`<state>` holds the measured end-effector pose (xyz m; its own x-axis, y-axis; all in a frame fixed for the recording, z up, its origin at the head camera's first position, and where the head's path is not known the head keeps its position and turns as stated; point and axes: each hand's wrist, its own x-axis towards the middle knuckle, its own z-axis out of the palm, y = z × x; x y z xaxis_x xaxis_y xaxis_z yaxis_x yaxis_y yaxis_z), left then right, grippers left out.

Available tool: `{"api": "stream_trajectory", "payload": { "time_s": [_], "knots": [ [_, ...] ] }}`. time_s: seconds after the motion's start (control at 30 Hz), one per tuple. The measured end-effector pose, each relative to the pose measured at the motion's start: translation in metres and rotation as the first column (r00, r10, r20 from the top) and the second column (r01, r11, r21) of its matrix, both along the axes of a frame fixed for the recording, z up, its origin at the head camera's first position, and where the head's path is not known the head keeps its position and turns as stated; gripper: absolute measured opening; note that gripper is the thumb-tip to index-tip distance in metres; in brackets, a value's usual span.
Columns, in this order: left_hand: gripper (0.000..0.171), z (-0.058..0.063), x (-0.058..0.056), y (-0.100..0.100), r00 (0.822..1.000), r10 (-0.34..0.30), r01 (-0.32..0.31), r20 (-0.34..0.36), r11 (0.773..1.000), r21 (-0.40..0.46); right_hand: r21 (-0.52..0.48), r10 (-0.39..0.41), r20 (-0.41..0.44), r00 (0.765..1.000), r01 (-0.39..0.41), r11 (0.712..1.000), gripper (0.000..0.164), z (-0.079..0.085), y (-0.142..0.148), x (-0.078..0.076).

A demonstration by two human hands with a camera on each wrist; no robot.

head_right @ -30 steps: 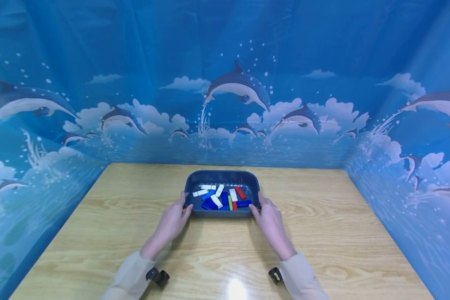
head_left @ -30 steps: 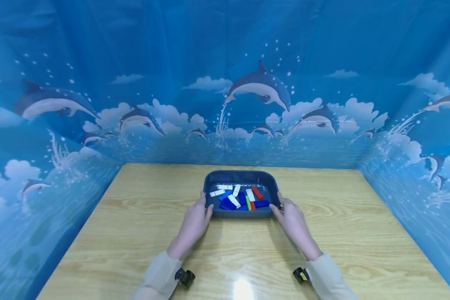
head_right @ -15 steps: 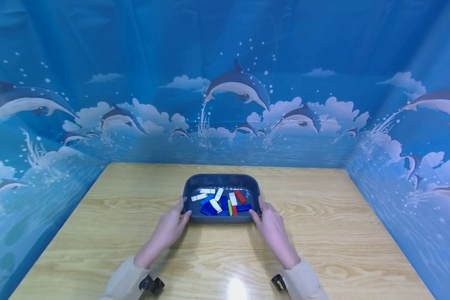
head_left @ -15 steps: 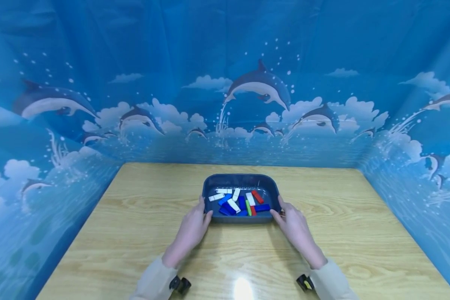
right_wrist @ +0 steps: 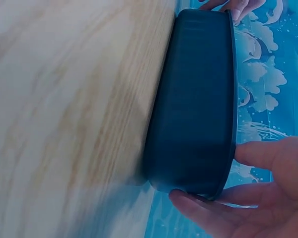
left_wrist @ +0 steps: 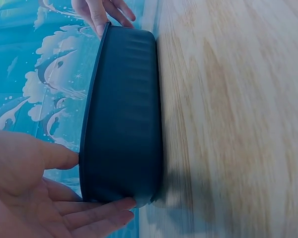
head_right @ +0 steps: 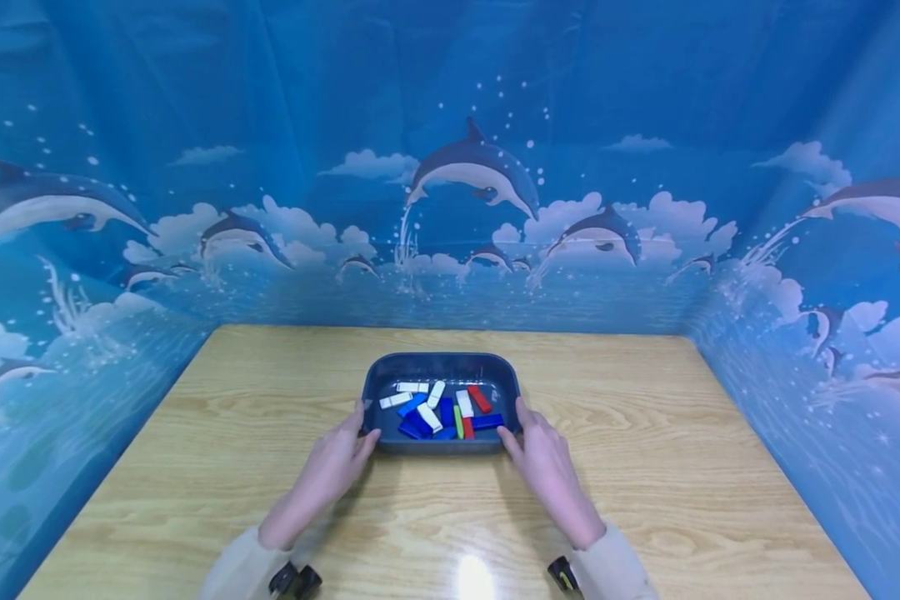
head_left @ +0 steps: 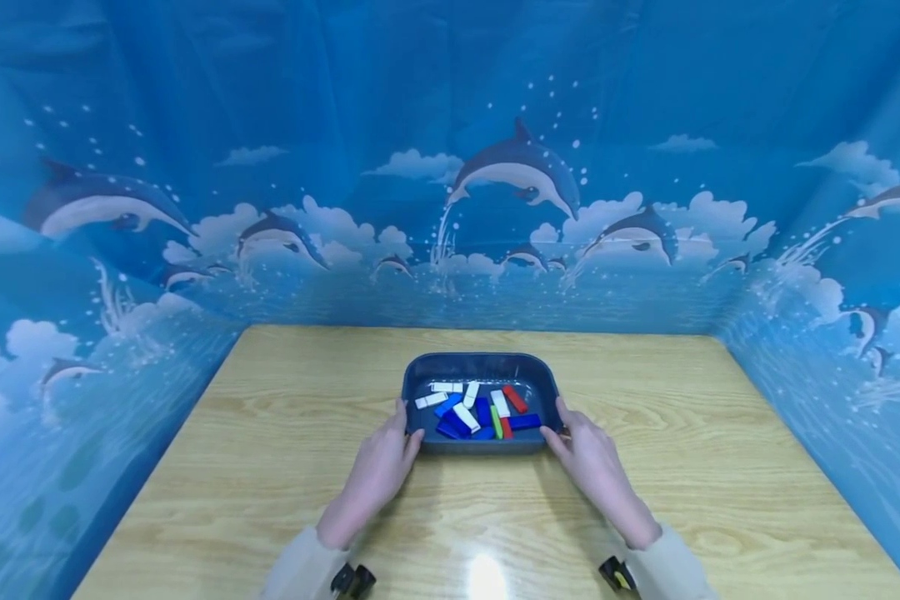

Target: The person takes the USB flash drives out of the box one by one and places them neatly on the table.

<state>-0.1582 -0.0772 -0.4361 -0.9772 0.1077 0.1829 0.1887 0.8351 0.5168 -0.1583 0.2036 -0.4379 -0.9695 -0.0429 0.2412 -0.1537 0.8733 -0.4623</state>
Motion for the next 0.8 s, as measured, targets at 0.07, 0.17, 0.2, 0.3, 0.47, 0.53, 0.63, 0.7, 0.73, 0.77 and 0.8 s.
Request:
{"api": "stream_trajectory", "payload": {
  "time_s": [0.07,0.17,0.2,0.3,0.47,0.53,0.63,0.7,0.73,0.77,0.8],
  "knots": [
    [0.061,0.0002,0.0002,-0.001,1.0,0.005,-0.005,0.008,1.0,-0.008,-0.003,0.003,0.012,1.0,-0.003,1.0,0.058,0.0008,-0.0004,-0.0003],
    [0.061,0.0001,0.0004,-0.0024,1.0,0.009,-0.008,0.01,1.0,-0.02,-0.001,0.007,0.022,1.0,-0.007,1.0,0.058,0.0013,-0.0003,-0.0007],
    [0.061,0.0002,0.0004,-0.0027,1.0,0.009,-0.008,0.009,1.0,-0.022,0.008,0.011,0.017,1.0,-0.011,1.0,0.058,0.0013,-0.0001,-0.0006],
    [0.061,0.0005,0.0007,-0.0029,1.0,0.01,-0.009,0.012,1.0,-0.03,0.055,0.019,-0.024,1.0,-0.018,0.998,0.055,-0.0002,0.0014,-0.0004],
    [0.063,0.0013,0.0004,-0.0018,0.999,0.021,-0.02,0.037,0.999,-0.038,0.143,0.073,-0.155,0.985,-0.051,0.988,0.041,-0.0031,0.0042,0.0004],
    [0.063,0.0013,0.0,-0.0014,0.999,0.023,-0.021,0.044,0.999,-0.046,0.168,0.109,-0.205,0.973,-0.075,0.983,0.034,-0.0042,0.0055,0.0007],
    [0.063,0.0016,-0.0003,-0.001,0.998,0.028,-0.025,0.048,0.998,-0.055,0.22,0.184,-0.256,0.949,-0.128,0.967,0.025,-0.0046,0.007,0.0014],
    [0.063,0.0016,-0.0002,-0.0011,0.998,0.027,-0.025,0.049,0.998,-0.054,0.258,0.252,-0.271,0.929,-0.182,0.949,0.02,-0.0042,0.0072,0.0015],
    [0.063,0.0017,-0.0001,-0.0013,0.998,0.027,-0.024,0.049,0.998,-0.052,0.283,0.29,-0.266,0.919,-0.213,0.935,0.018,-0.0037,0.0069,0.0014],
    [0.063,0.0017,0.0,-0.0014,0.998,0.027,-0.025,0.049,0.998,-0.052,0.303,0.323,-0.258,0.911,-0.241,0.922,0.016,-0.0035,0.0065,0.0014],
    [0.063,0.0016,0.0001,-0.0015,0.998,0.027,-0.024,0.048,0.998,-0.049,0.322,0.351,-0.246,0.903,-0.266,0.909,0.014,-0.0037,0.0059,0.0012]
  ]
}}
